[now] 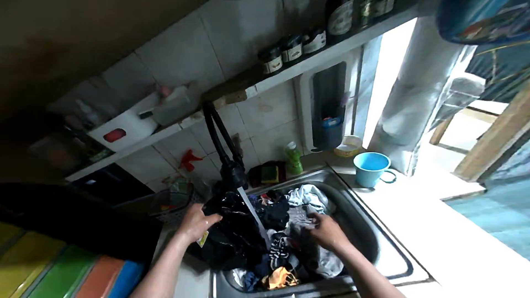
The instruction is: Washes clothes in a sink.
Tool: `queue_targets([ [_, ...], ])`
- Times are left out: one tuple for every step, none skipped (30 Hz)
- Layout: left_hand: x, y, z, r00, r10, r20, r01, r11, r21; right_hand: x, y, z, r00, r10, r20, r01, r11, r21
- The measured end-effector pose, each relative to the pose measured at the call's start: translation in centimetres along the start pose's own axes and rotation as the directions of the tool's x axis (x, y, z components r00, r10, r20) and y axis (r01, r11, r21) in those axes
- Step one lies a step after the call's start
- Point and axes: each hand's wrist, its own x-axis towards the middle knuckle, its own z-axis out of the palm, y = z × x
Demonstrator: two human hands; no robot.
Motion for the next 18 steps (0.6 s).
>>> queue_targets([
  [-0.1,0.1,-0.9,0.999,0.021,-0.045,-0.021,1.0,-0.001,0.4,-0.2,-0.6,1.0,0.019,-0.012,-0.019,0.999,-0.028],
  [-0.3,0.1,-1.5,0.995,0.034,-0.098,-0.037,0.999,-0.024,0.8,-0.4,-1.2,0.999,0.028,-0.029,-0.03,0.998,-0.05],
  [-0.5,0.0,-2.0,0.987,0.03,-0.16,-0.042,0.996,-0.074,1.1,-0.8,-1.7,0.998,0.029,-0.055,-0.033,0.997,-0.072],
  [-0.6,0.1,-2.3,0.974,0.004,-0.227,-0.041,0.987,-0.157,1.5,-1.0,-1.9,0.995,0.012,-0.097,-0.021,0.995,-0.096],
  [-0.8,0.2,-2.6,0.957,-0.04,-0.286,-0.039,0.964,-0.262,2.1,-0.9,-2.0,0.988,-0.036,-0.15,0.018,0.993,-0.12],
  [-1.0,0.4,-2.7,0.941,-0.09,-0.325,-0.048,0.918,-0.394,3.0,-0.6,-2.0,0.973,-0.105,-0.205,0.077,0.987,-0.14],
  [-1.1,0.6,-2.5,0.928,-0.142,-0.344,-0.067,0.844,-0.531,4.1,-0.4,-1.8,0.953,-0.18,-0.244,0.142,0.976,-0.167],
  [-1.2,0.7,-2.0,0.921,-0.206,-0.329,-0.073,0.742,-0.667,5.3,-0.1,-1.7,0.932,-0.255,-0.259,0.203,0.956,-0.21],
  [-1.3,0.5,-1.2,0.924,-0.276,-0.265,-0.036,0.626,-0.779,6.6,0.1,-1.5,0.912,-0.328,-0.248,0.261,0.928,-0.266],
  [-1.6,0.2,-0.2,0.92,-0.356,-0.162,0.05,0.518,-0.854,7.8,0.3,-1.1,0.9,-0.383,-0.209,0.305,0.895,-0.327],
  [-1.8,-0.2,1.2,0.901,-0.43,-0.051,0.169,0.457,-0.873,8.7,0.5,-0.7,0.905,-0.401,-0.146,0.323,0.867,-0.38],
  [-2.0,-0.7,2.8,0.874,-0.484,0.034,0.294,0.473,-0.831,9.2,0.5,-0.4,0.93,-0.361,-0.072,0.3,0.856,-0.422],
  [-2.0,-1.5,4.6,0.861,-0.503,0.072,0.39,0.564,-0.728,9.3,0.5,0.0,0.955,-0.294,-0.02,0.255,0.857,-0.448],
  [-1.9,-2.7,6.6,0.881,-0.471,0.042,0.411,0.719,-0.561,9.0,0.5,0.4,0.976,-0.218,0.01,0.198,0.864,-0.464],
  [-1.9,-3.7,8.5,0.918,-0.394,-0.032,0.361,0.868,-0.341,8.5,0.3,0.7,0.992,-0.121,0.04,0.125,0.863,-0.489],
  [-2.0,-4.1,10.0,0.952,-0.292,-0.095,0.278,0.951,-0.132,7.8,0.1,0.8,0.997,-0.028,0.068,0.059,0.858,-0.51],
  [-2.2,-4.0,11.3,0.978,-0.177,-0.107,0.18,0.983,0.021,7.1,-0.4,0.7,0.994,0.051,0.094,0.006,0.853,-0.522],
  [-2.3,-4.2,12.8,0.995,-0.079,-0.065,0.086,0.99,0.113,6.5,-0.9,0.6,0.986,0.117,0.121,-0.036,0.848,-0.528],
])
